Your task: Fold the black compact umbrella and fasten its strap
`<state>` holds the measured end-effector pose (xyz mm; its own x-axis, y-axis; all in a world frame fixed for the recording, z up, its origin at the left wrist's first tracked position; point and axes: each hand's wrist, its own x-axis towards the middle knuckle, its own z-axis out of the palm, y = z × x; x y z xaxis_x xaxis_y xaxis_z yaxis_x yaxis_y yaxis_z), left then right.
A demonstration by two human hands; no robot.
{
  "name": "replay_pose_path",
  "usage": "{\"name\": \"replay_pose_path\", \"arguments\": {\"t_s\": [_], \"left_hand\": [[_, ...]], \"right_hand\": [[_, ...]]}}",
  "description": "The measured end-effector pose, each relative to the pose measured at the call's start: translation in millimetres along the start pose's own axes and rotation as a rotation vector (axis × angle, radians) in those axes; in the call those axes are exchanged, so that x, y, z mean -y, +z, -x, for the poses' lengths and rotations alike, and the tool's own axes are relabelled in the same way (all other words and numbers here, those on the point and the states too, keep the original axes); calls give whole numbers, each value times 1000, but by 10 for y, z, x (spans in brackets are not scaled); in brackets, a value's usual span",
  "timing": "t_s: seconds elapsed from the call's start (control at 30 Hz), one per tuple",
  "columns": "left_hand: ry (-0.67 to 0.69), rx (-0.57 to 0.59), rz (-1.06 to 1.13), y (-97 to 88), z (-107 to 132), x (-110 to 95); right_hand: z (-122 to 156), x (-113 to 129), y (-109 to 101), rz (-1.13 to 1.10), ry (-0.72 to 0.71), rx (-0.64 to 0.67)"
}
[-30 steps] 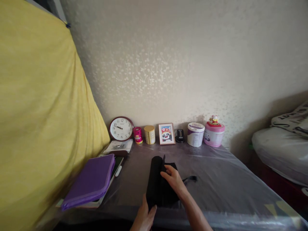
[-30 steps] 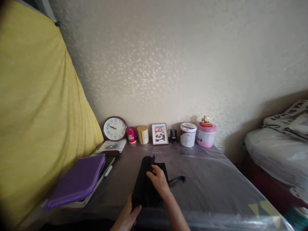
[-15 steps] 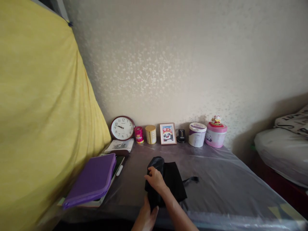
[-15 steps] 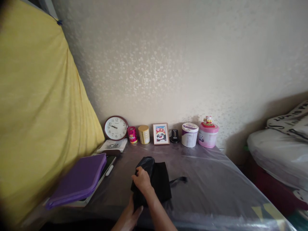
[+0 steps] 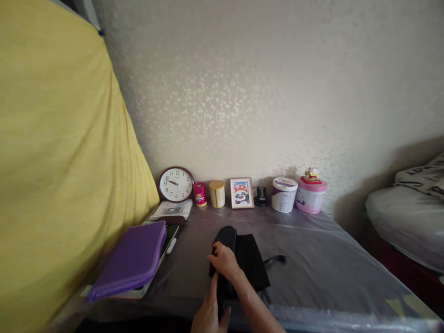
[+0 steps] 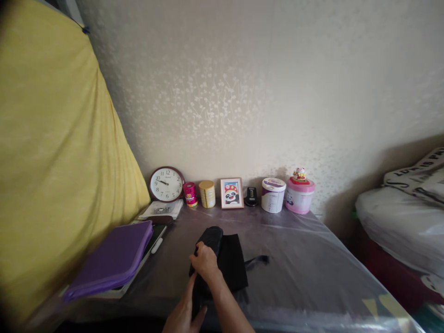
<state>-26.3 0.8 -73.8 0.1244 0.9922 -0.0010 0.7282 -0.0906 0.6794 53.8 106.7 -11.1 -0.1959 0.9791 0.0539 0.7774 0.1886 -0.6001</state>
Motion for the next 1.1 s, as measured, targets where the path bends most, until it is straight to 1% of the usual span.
{"name": "replay_pose_path", "arguments": {"t_s": [0.1, 0.17, 0.27, 0.37, 0.43, 0.53, 0.6, 0.67, 0.73, 0.83, 0.97, 1.1], "left_hand": [[-54, 156, -50, -49, -37, -97], [-94, 205, -55, -75, -62, -156], [-161, 194, -67, -97, -82, -214], [-184, 181, -65, -94, -93, -200], [-180, 189, -46, -76, -108, -145], [-176, 194, -20, -27, -143, -29], [-173, 188, -14, 10, -162, 37], [-160, 176, -5, 39, -170, 72], [-157, 169, 5, 47, -165, 70], [-161, 163, 19, 18, -146, 15], [-174, 163, 26, -34, -130, -65], [-226, 170, 11, -24, -137, -74]], "right_hand": [[21, 23, -8, 34, 2, 18], [33, 38, -11, 55, -1, 16], [38, 58, -4, 75, -11, 15], [57, 65, 5, 63, -50, 24], [108, 47, -3, 13, -157, 54], [256, -30, -45, -96, -429, 96], [370, -110, -83, -143, -575, 77], [451, -200, -112, -152, -651, 26], [469, -291, -121, -124, -681, -29], [382, -408, -102, -51, -689, -88], [158, -498, -74, 33, -641, -101], [-89, -531, -76, 105, -602, -83]]}}
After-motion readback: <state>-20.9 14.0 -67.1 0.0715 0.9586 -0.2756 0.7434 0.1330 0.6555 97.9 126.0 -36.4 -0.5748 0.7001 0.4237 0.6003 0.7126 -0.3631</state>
